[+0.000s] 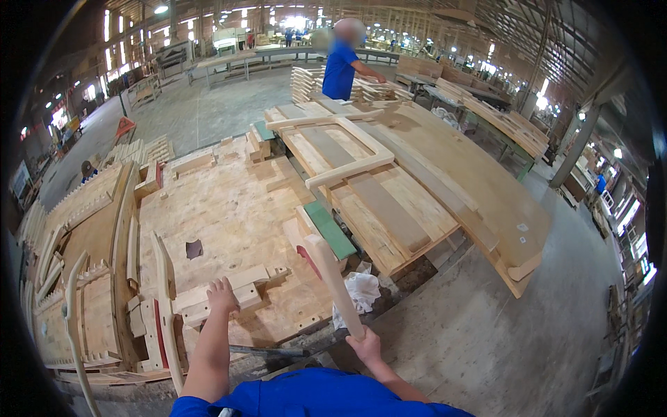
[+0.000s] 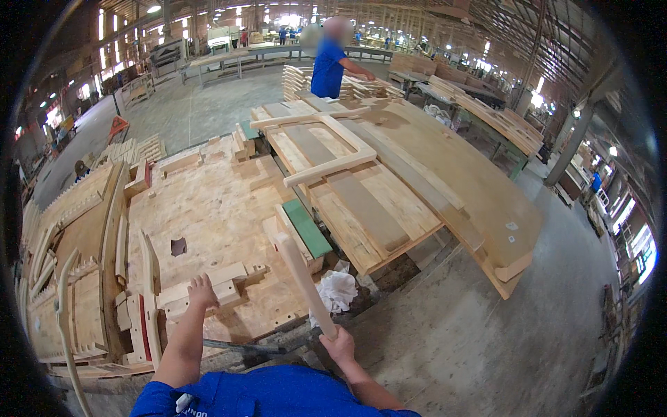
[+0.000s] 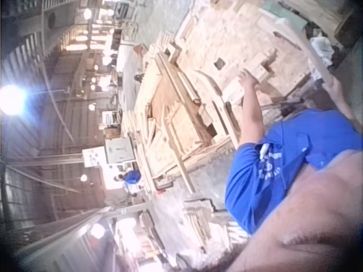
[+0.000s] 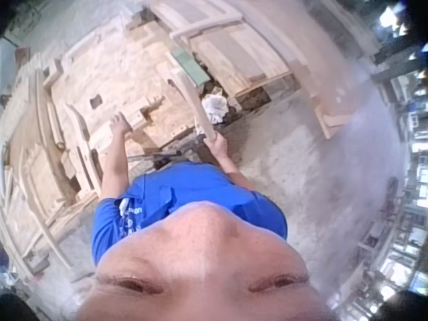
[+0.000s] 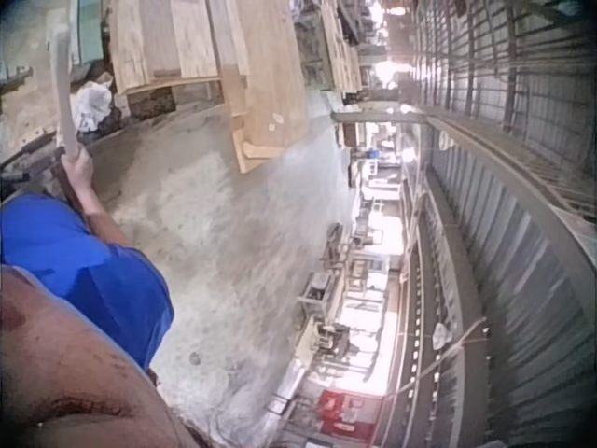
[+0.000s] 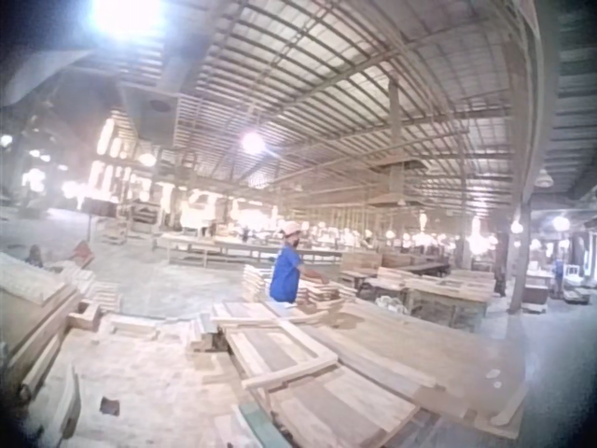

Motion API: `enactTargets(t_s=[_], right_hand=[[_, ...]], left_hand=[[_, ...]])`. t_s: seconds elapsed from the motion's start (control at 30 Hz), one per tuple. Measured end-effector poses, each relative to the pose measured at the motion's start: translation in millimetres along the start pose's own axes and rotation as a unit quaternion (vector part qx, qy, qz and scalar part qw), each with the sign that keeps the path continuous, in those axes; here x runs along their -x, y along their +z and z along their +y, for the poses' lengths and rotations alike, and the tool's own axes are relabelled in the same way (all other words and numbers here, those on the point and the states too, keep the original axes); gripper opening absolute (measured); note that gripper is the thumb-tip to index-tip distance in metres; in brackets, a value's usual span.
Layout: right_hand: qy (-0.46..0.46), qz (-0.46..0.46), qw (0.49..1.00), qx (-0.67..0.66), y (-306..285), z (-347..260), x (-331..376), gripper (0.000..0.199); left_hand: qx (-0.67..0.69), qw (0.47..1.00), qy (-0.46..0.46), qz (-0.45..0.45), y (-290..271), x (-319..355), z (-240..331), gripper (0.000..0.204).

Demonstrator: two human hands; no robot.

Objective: The person assembles wooden chair frames on a workbench in a factory. They pick up wooden legs, align them with the frame, and use a hammer to secure the joints. Other workers are visible in the background performing similar tasks.

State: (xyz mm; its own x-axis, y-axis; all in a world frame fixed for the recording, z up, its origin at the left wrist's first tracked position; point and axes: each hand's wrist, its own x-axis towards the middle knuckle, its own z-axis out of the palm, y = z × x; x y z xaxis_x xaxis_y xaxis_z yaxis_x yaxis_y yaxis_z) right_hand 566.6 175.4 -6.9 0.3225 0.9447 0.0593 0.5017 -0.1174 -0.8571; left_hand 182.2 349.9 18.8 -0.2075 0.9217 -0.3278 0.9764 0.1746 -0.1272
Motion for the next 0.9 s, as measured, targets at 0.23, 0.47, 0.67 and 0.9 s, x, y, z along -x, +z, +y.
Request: enactTargets(t_s=[0.23, 0.47, 0.67, 0.9], right_hand=[[-0.001, -0.015, 1.000, 0.004, 1, -2, 0, 0.036], [-0.007, -0.007, 1.000, 0.021, 3, -1, 0, 0.039], [-0.024, -0.012, 0.999, 0.033, 4, 5, -1, 0.043], [-0.013, -0.139, 0.990, -0.017, 10, 5, -11, 0.035]], left_hand=[[0.002, 1.000, 0.003, 0.005, 1, 0, 0, 0.127], [0.003, 1.000, 0.003, -0.004, -2, 1, 1, 0.127], [0.017, 1.000, 0.000, 0.007, -1, 0, 0, 0.124], [0.043, 0.999, -0.012, -0.005, 1, -5, 3, 0.118]])
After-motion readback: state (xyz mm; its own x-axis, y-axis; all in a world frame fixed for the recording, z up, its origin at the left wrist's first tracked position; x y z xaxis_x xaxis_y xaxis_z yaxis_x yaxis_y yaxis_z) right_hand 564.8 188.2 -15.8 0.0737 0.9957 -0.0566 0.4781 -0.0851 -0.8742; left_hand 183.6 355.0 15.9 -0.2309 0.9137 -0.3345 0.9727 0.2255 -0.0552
